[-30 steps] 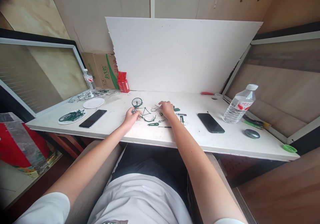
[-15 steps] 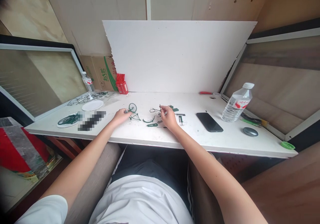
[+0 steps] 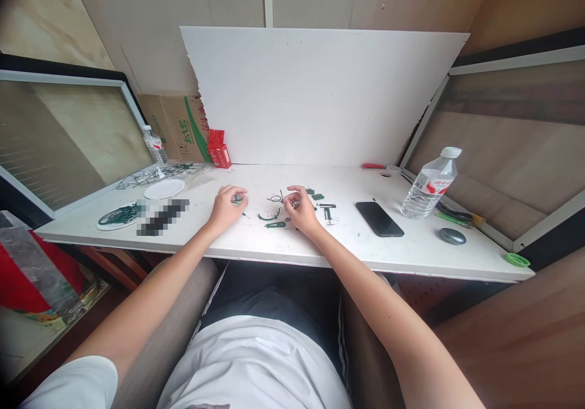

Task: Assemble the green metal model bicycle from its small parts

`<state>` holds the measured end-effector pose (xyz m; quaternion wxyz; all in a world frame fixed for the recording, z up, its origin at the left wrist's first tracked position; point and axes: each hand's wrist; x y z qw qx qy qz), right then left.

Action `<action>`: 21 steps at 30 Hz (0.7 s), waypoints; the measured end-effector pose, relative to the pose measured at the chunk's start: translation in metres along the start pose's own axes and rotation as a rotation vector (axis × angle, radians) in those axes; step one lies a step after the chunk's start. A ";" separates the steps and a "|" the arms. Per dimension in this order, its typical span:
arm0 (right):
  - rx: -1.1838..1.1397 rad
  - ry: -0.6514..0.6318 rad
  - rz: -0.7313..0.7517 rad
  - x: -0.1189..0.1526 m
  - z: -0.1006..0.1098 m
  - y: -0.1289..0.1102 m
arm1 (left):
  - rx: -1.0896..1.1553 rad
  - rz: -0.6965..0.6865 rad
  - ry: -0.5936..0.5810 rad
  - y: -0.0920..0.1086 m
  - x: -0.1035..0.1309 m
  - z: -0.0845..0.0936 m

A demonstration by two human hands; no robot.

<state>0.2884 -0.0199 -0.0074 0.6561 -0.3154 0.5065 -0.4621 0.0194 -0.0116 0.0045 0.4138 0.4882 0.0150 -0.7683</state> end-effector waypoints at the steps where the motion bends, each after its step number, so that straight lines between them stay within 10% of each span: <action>1: -0.007 -0.020 0.011 0.001 0.000 -0.002 | 0.082 -0.011 -0.043 0.006 0.001 -0.005; 10: -0.012 -0.202 0.046 0.006 -0.002 -0.005 | 0.590 0.095 -0.252 0.025 0.009 -0.024; 21: 0.677 -0.137 0.293 0.006 -0.002 0.009 | 0.719 0.424 0.037 0.019 0.016 -0.045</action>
Point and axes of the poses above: each hand's wrist, its own x-axis away from the middle knuckle, its own z-axis out of the back of the hand, y = z × x, and after that the axes turned 10 degrees about -z, right-handed
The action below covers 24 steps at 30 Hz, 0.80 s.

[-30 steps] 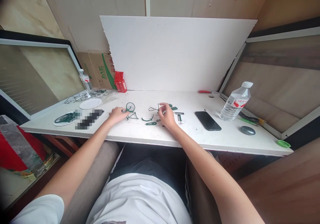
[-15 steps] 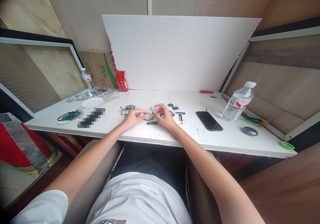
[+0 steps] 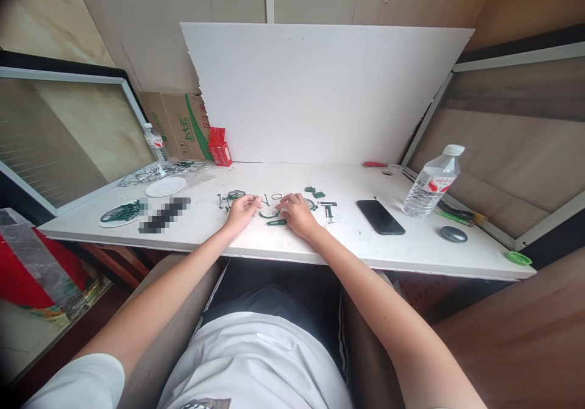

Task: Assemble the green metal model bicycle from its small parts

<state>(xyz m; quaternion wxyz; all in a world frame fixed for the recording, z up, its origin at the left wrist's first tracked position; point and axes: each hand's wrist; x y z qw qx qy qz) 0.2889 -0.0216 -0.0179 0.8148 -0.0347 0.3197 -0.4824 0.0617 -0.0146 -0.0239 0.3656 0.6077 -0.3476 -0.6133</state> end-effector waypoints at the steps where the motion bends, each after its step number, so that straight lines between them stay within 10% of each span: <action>1: 0.038 -0.008 0.001 0.001 -0.001 -0.001 | 0.007 -0.006 -0.007 -0.001 0.000 0.000; 17: 0.195 0.109 -0.332 -0.001 -0.003 0.012 | -0.116 -0.027 -0.043 -0.003 0.001 0.003; 24: 0.212 0.024 -0.067 0.001 0.000 -0.004 | -0.117 -0.032 -0.043 0.000 0.000 0.002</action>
Point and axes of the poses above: each hand's wrist, its own x-axis away from the middle knuckle, its own z-axis out of the back of the hand, y = z × x, and after that the axes turned 10 degrees about -z, right-handed
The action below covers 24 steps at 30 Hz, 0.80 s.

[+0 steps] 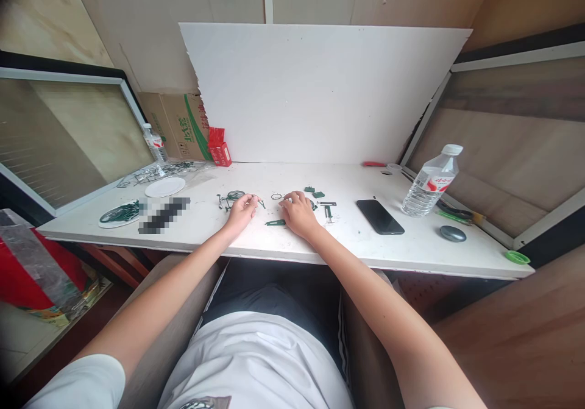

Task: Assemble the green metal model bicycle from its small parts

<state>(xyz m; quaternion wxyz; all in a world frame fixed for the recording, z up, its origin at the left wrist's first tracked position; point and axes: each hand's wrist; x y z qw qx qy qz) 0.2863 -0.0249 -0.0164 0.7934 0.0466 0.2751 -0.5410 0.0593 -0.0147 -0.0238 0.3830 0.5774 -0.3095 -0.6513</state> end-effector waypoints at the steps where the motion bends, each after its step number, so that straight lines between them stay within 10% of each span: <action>1: 0.005 -0.023 0.027 0.001 0.001 -0.003 | -0.002 0.000 -0.006 0.000 0.000 0.000; 24: -0.137 -0.095 -0.067 -0.003 0.003 0.001 | -0.050 -0.049 -0.079 -0.004 0.002 -0.002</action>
Point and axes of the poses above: each hand's wrist, its own x-axis away from the middle knuckle, its own z-axis out of the back of the hand, y = z × x, and after that the axes turned 10 degrees about -z, right-handed
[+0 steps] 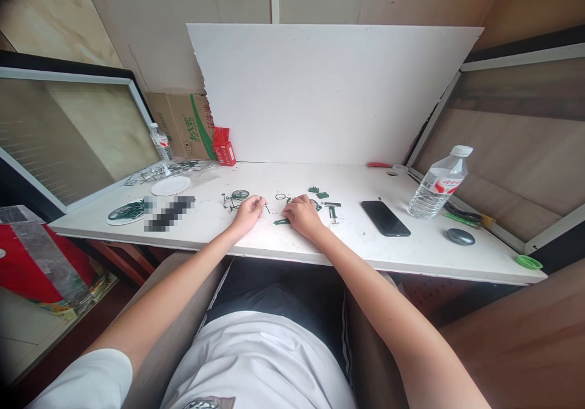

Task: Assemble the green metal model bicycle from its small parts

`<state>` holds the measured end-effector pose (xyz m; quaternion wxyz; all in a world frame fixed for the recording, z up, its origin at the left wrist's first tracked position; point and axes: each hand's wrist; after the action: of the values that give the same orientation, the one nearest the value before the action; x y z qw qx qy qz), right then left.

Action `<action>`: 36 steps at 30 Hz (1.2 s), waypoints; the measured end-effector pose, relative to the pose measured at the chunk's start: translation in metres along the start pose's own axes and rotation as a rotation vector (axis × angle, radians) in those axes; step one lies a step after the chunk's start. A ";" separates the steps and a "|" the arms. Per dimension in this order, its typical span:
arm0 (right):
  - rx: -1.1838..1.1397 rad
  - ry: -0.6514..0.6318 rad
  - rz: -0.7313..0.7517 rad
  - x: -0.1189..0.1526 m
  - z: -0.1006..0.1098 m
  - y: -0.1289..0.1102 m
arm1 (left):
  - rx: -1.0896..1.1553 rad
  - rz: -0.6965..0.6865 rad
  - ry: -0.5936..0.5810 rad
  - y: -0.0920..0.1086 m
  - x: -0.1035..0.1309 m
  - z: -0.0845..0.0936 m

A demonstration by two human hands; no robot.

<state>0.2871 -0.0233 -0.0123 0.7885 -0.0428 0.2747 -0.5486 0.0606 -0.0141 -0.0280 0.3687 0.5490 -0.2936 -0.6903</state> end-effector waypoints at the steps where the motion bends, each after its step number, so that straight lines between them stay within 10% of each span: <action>1: -0.009 -0.002 -0.014 -0.001 0.000 0.001 | -0.003 -0.004 -0.003 0.000 0.000 0.000; 19: 0.110 0.064 -0.062 0.000 -0.009 0.000 | -0.004 -0.074 -0.092 0.014 0.004 -0.001; 30: -0.399 0.278 0.075 0.001 0.012 -0.013 | -0.021 -0.168 -0.194 0.028 0.010 -0.012; 36: -0.672 0.194 0.007 0.004 0.001 -0.026 | -0.004 -0.172 -0.174 0.023 0.010 -0.020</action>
<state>0.2671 -0.0370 -0.0031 0.7024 -0.2466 0.5138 -0.4263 0.0834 -0.0352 -0.0194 0.2821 0.5094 -0.2748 -0.7651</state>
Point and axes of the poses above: each hand's wrist, its own x-axis away from the middle knuckle, its own z-axis out of the back of the hand, y = z × x, and after that the axes turned 10 degrees about -z, right-handed
